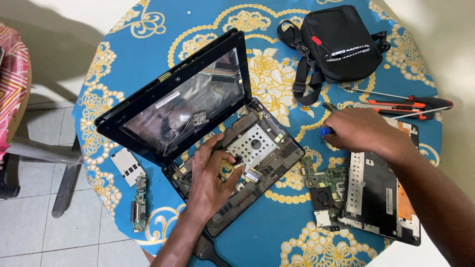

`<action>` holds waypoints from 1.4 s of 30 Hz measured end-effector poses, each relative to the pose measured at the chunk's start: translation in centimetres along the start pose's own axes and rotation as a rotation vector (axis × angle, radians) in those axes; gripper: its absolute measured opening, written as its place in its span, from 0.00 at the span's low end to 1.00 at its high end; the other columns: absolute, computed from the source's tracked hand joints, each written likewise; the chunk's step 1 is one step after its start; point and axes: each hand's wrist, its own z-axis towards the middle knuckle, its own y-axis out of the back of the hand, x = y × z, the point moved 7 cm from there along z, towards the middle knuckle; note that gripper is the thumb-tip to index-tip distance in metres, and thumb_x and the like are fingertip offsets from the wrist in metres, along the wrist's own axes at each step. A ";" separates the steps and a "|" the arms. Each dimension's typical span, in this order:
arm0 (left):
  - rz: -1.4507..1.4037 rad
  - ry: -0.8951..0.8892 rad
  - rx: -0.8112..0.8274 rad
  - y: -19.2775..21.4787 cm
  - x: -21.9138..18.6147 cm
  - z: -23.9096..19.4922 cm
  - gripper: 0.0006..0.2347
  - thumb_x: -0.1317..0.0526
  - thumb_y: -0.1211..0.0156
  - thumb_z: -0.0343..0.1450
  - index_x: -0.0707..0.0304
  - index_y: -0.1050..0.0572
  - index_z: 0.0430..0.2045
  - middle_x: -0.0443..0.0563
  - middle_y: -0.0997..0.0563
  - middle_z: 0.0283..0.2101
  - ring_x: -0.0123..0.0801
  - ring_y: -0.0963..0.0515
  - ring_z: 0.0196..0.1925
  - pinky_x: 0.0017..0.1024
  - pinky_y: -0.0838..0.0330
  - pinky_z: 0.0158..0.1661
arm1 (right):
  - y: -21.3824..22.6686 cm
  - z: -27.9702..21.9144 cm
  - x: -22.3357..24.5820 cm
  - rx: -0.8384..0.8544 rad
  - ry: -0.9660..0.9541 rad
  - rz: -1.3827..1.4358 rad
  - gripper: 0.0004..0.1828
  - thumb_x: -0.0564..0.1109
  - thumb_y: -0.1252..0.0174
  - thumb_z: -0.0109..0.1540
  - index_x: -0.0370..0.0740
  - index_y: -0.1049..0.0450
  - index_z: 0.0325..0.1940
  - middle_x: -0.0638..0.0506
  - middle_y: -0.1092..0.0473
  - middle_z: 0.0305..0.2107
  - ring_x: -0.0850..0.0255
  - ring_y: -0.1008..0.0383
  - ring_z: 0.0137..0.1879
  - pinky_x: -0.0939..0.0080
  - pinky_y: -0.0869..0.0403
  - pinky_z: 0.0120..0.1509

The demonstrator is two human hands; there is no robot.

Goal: The person removes screws from a metal bracket inside a disassembled laptop using a screwdriver, then uses a brush to clean dust from the laptop's interior. The person continues to unscrew and remove the metal bracket.

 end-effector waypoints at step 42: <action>-0.256 0.017 -0.020 2.5 -1.8 -0.1 0.23 0.77 0.58 0.68 0.72 0.44 0.61 0.74 0.37 0.62 0.78 0.34 0.67 0.71 0.35 0.63 | 6.6 0.2 21.3 -0.494 0.756 -0.237 0.22 0.44 0.36 0.62 0.45 0.27 0.61 0.49 0.25 0.50 0.59 0.21 0.49 0.63 0.23 0.42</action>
